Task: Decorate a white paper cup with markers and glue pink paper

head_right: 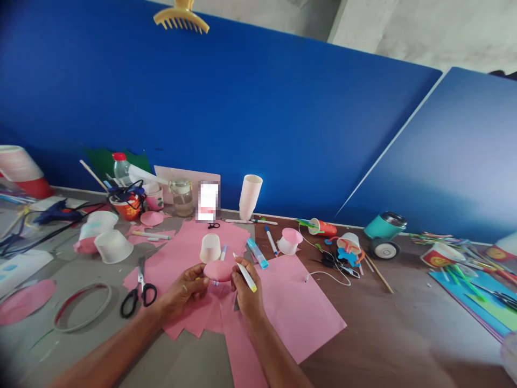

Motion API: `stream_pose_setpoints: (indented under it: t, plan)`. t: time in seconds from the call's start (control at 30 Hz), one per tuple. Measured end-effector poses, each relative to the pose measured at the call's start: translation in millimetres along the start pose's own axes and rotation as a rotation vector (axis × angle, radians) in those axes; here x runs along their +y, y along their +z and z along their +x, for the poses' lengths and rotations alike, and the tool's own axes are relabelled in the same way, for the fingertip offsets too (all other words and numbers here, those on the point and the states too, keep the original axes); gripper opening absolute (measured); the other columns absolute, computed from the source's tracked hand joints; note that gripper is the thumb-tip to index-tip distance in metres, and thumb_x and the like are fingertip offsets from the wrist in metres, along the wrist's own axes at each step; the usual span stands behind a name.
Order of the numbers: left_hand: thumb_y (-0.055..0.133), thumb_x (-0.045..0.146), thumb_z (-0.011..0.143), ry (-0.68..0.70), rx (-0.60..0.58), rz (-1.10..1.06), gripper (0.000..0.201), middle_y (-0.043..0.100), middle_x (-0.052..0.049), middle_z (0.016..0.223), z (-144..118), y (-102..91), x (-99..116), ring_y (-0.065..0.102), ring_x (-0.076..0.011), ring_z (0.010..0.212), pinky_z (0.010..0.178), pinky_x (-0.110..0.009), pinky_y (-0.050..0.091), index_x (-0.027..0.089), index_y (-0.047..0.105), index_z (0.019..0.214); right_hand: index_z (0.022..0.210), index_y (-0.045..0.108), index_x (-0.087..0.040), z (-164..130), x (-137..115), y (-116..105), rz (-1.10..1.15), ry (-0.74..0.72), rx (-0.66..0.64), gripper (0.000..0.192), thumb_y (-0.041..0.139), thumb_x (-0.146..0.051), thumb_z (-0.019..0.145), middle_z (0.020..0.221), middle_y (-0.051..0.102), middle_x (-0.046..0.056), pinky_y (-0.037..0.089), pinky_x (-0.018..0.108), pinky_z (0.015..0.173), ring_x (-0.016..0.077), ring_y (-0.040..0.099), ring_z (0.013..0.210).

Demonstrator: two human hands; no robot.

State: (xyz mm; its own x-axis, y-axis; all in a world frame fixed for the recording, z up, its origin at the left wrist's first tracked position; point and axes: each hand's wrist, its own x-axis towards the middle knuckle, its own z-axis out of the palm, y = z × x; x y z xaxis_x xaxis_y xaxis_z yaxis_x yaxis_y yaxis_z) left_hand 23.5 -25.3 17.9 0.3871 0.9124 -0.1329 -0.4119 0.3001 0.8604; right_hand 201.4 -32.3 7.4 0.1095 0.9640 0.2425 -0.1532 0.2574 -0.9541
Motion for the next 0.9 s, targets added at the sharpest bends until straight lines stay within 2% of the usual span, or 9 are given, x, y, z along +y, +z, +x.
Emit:
stream_pose_setpoints:
  t: [0.1,0.27,0.43,0.73,0.9]
  plan:
    - [0.082,0.032,0.069,0.003,-0.019,0.073,0.028,0.045,0.005,0.058,-1.3,0.2,0.5,0.030,-0.0047,0.050,0.048,-0.021,0.020,0.015,0.070,0.087,0.108,0.065,-0.018,-0.6,-1.8,-3.6,-0.151,-0.120,0.004,0.025,0.057,-0.021,0.085,0.078,0.066,0.004,0.048,0.025,0.050,0.0145,0.058,0.057]
    - [0.079,0.033,0.072,-0.010,-0.005,0.141,0.026,0.046,0.006,0.058,-1.7,0.2,-1.0,0.031,-0.0051,0.049,0.049,-0.021,0.021,0.016,0.069,0.089,0.110,0.065,-0.018,-2.7,-5.6,-5.2,-0.378,-0.322,-0.012,0.025,0.052,-0.019,0.089,0.087,0.070,0.007,0.055,0.029,0.064,0.0192,0.067,0.073]
    - [0.078,0.034,0.074,0.025,0.004,0.188,0.032,0.049,0.005,0.063,-1.8,1.2,0.0,0.034,-0.0047,0.050,0.049,-0.021,0.023,0.016,0.069,0.099,0.111,0.064,-0.019,-2.8,-7.5,-5.5,-0.523,-0.365,0.010,0.026,0.050,-0.021,0.090,0.091,0.071,0.007,0.058,0.031,0.070,0.0206,0.069,0.078]
    - [0.080,0.033,0.071,-0.007,0.081,0.116,0.040,0.052,0.007,0.062,-3.6,5.7,-1.3,0.036,-0.0036,0.048,0.047,-0.019,0.024,0.019,0.066,0.106,0.115,0.062,-0.020,-5.5,-9.1,-4.3,-0.562,-0.451,-0.047,0.026,0.049,-0.018,0.092,0.092,0.070,0.008,0.058,0.031,0.070,0.0198,0.069,0.080]
    - [0.081,0.033,0.069,-0.028,0.105,0.155,0.034,0.051,0.007,0.058,-3.3,7.7,-1.3,0.035,-0.0034,0.045,0.046,-0.019,0.025,0.016,0.067,0.095,0.116,0.061,-0.021,-6.6,-7.9,-4.3,-0.574,-0.469,-0.045,0.028,0.050,-0.015,0.091,0.092,0.070,0.007,0.058,0.029,0.072,0.0185,0.069,0.080]
